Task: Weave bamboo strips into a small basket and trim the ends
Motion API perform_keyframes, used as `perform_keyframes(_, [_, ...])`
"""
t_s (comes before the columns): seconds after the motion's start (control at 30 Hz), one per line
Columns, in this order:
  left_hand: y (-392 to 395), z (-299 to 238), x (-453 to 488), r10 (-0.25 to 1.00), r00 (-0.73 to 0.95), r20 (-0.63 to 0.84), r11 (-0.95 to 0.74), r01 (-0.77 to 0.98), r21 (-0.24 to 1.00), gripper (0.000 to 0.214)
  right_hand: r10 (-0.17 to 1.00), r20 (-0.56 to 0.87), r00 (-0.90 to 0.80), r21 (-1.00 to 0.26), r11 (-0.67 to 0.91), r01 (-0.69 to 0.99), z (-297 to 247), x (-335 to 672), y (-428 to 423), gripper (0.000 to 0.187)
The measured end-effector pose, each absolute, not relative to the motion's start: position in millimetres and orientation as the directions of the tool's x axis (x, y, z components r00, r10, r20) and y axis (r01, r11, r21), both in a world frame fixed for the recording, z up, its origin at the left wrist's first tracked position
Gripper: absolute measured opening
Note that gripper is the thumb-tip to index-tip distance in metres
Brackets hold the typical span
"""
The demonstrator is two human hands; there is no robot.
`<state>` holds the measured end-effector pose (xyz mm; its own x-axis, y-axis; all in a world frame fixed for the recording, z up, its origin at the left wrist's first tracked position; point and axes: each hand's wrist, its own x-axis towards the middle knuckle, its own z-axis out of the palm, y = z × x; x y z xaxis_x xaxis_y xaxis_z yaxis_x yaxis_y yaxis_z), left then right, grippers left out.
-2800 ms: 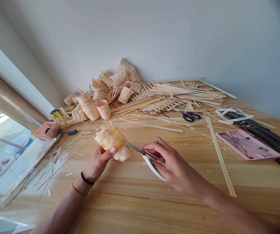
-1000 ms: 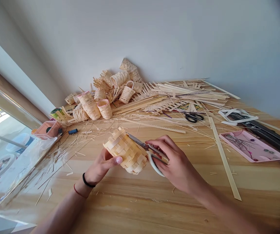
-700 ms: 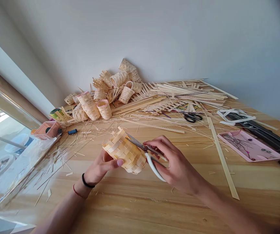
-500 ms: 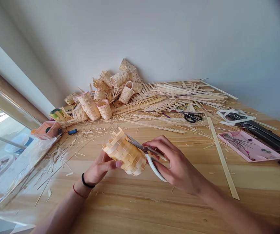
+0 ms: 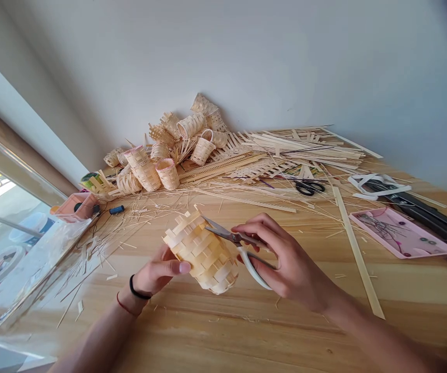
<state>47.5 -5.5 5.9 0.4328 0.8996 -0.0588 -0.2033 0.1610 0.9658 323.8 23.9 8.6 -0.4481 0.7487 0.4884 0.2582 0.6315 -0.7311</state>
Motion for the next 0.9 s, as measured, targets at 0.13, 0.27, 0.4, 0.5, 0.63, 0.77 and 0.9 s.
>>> perform_keyframes(0.13, [-4,3,46,0.901,0.434,-0.022,0.09,-0.136,0.987,0.064,0.749,0.509,-0.423,-0.713,0.643,0.28,4,322,23,0.032])
perform_keyframes(0.27, [-2,2,47,0.899,0.439,0.001,0.052,-0.109,0.993,0.052,0.736,0.545,-0.401,-0.665,0.671,0.328,0,321,24,0.034])
perform_keyframes(0.4, [-2,4,49,0.9,0.437,-0.003,0.05,-0.095,0.994,0.053,0.71,0.582,-0.396,-0.614,0.703,0.358,-3,320,25,0.034])
perform_keyframes(0.5, [-2,4,50,0.914,0.405,0.005,0.044,-0.112,0.993,0.055,0.713,0.583,-0.391,-0.608,0.701,0.373,-7,321,25,0.034])
perform_keyframes(0.63, [-1,0,51,0.93,0.367,-0.003,0.05,-0.118,0.992,0.058,0.732,0.549,-0.403,-0.631,0.68,0.375,-10,321,26,0.035])
perform_keyframes(0.77, [1,-3,52,0.945,0.327,0.001,0.044,-0.133,0.99,0.067,0.758,0.522,-0.39,-0.653,0.65,0.39,-11,320,26,0.032])
perform_keyframes(0.9, [1,-2,54,0.946,0.325,-0.005,0.057,-0.15,0.987,0.07,0.765,0.51,-0.393,-0.65,0.642,0.407,-11,319,25,0.032])
